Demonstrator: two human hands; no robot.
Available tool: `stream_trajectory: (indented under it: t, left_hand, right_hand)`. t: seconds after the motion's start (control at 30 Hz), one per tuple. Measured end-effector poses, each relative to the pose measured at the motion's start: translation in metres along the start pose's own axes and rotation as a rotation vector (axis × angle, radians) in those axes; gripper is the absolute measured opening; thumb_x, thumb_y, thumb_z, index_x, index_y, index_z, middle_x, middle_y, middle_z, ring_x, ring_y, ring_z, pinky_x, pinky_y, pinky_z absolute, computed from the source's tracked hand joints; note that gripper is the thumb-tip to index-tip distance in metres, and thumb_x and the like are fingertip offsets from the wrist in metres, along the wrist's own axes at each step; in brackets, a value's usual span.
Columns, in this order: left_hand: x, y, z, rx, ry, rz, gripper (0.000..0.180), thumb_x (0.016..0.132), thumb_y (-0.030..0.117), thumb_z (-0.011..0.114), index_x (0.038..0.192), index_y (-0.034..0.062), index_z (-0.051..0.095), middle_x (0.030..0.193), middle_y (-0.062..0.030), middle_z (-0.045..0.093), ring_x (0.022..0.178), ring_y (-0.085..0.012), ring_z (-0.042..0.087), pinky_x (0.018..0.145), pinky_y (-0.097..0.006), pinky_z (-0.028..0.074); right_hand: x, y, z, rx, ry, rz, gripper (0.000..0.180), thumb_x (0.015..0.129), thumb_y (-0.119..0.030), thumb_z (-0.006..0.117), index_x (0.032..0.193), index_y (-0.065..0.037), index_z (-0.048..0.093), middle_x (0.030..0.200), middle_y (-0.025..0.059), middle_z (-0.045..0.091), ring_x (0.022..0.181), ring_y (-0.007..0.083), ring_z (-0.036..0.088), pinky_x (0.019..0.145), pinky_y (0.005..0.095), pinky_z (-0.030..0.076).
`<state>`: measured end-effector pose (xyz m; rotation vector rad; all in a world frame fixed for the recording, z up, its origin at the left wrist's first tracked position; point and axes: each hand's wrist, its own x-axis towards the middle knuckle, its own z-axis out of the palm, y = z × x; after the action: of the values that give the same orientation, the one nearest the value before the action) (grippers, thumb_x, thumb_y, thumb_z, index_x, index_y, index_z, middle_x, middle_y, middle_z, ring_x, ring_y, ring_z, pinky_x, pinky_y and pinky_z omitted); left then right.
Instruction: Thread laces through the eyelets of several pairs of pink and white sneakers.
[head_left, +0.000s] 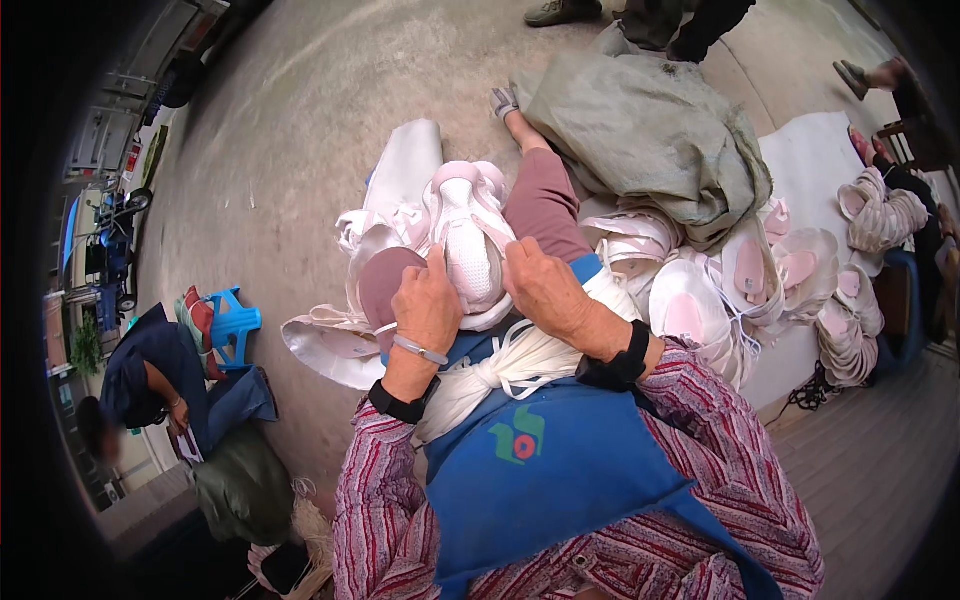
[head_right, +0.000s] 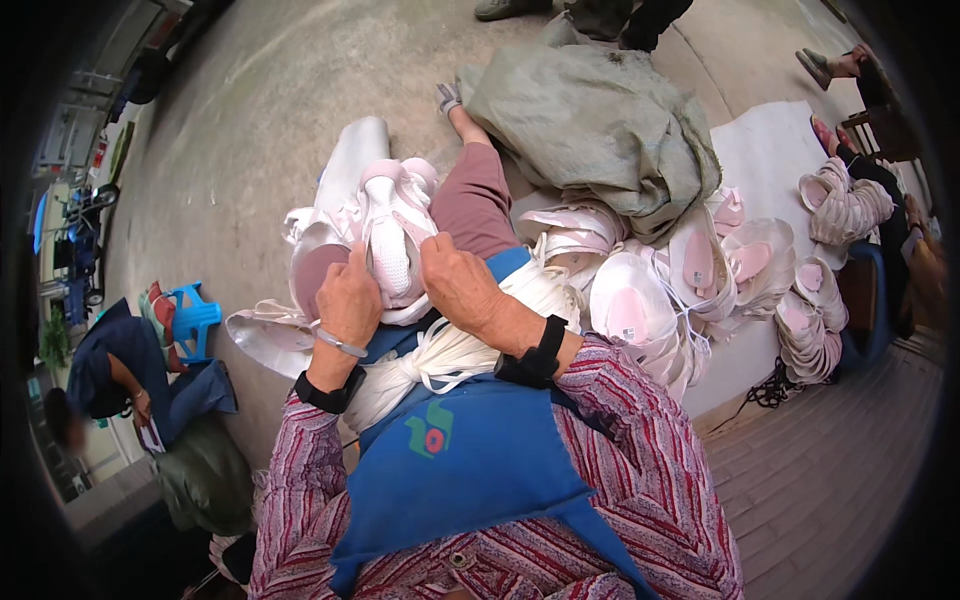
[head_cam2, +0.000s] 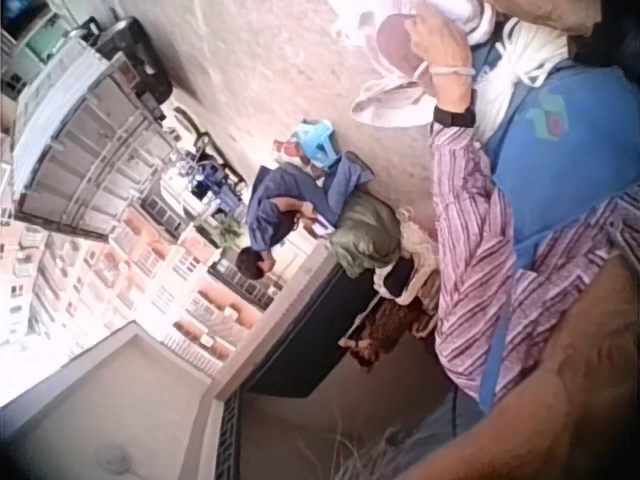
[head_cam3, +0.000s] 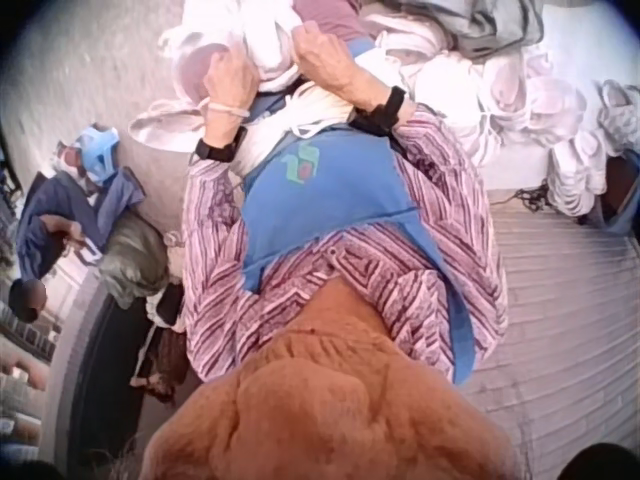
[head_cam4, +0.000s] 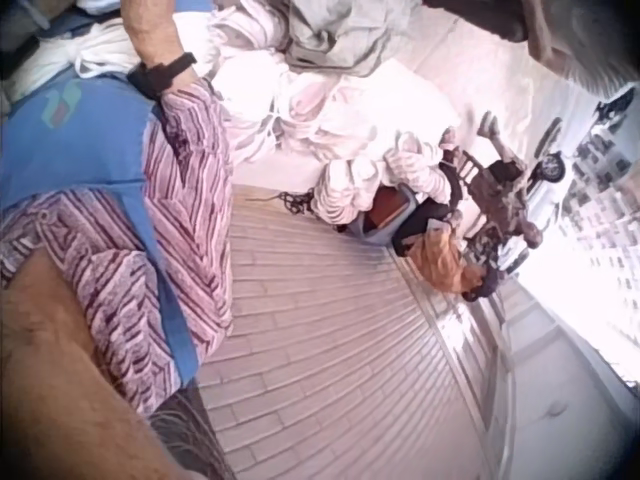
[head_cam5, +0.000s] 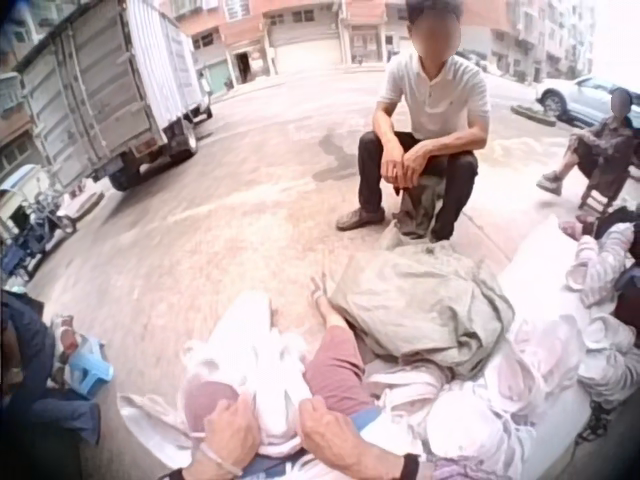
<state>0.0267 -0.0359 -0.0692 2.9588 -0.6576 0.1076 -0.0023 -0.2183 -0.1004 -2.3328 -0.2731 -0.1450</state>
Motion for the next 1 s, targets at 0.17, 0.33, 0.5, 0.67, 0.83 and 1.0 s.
stream_trajectory:
  t: [0.17,0.33,0.5,0.67,0.83,1.0]
  left_hand:
    - [-0.009,-0.005,0.004,-0.086,-0.032,-0.073,0.048,0.079,0.006,0.058,0.126,0.001,0.046,0.076,-0.0148,0.064,0.069,-0.0347,0.064,0.059,-0.043,0.053]
    - [-0.016,-0.018,0.014,-0.18,0.055,-0.132,0.047,0.083,0.009,0.056,0.128,0.0046,0.043,0.077,-0.0167,0.064,0.061,-0.039,0.064,0.056,-0.048,0.052]
    - [-0.02,-0.025,0.003,-0.51,0.172,-0.172,0.047,0.079,0.01,0.064,0.123,0.0062,0.047,0.101,-0.0185,0.059,0.09,-0.0369,0.062,0.072,-0.045,0.051]
    - [-0.027,-0.011,-0.015,-0.493,0.127,0.058,0.036,0.075,0.006,0.068,0.108,0.0057,0.053,0.098,-0.0142,0.054,0.09,-0.0327,0.055,0.075,-0.039,0.044]
    - [-0.03,0.0,-0.005,-0.516,0.112,0.078,0.049,0.064,0.008,0.077,0.105,0.0048,0.05,0.096,-0.0136,0.052,0.087,-0.0329,0.053,0.073,-0.04,0.041]
    - [-0.031,-0.003,-0.003,-0.435,0.037,0.048,0.054,0.062,0.009,0.08,0.106,0.0042,0.049,0.097,-0.0146,0.053,0.088,-0.0341,0.054,0.075,-0.041,0.041]
  right_hand:
    - [0.012,-0.002,0.0,-0.034,0.004,0.038,0.016,0.088,-0.01,0.057,0.093,0.001,0.048,0.084,0.0219,0.052,0.071,0.04,0.059,0.061,0.0457,0.049]
    - [0.027,-0.008,-0.011,0.077,-0.042,0.07,0.025,0.092,-0.02,0.054,0.105,0.002,0.055,0.089,0.0226,0.056,0.083,0.0391,0.055,0.075,0.044,0.044]
    - [0.043,0.016,-0.004,0.244,-0.142,0.154,0.04,0.096,-0.029,0.043,0.109,0.007,0.054,0.1,0.0291,0.058,0.088,0.0444,0.055,0.085,0.0487,0.043]
    - [0.044,0.032,0.013,0.154,-0.107,0.271,0.045,0.093,-0.031,0.04,0.099,0.011,0.056,0.094,0.0347,0.058,0.093,0.0471,0.056,0.086,0.0498,0.042]
    - [0.05,0.05,0.025,0.245,-0.251,0.39,0.043,0.096,-0.034,0.037,0.104,0.004,0.056,0.098,0.0311,0.057,0.095,0.0457,0.052,0.084,0.0445,0.041]
    - [0.052,0.042,0.029,0.356,-0.157,0.607,0.047,0.094,-0.037,0.044,0.107,0.004,0.06,0.099,0.0211,0.064,0.092,0.0305,0.059,0.081,0.0383,0.043]
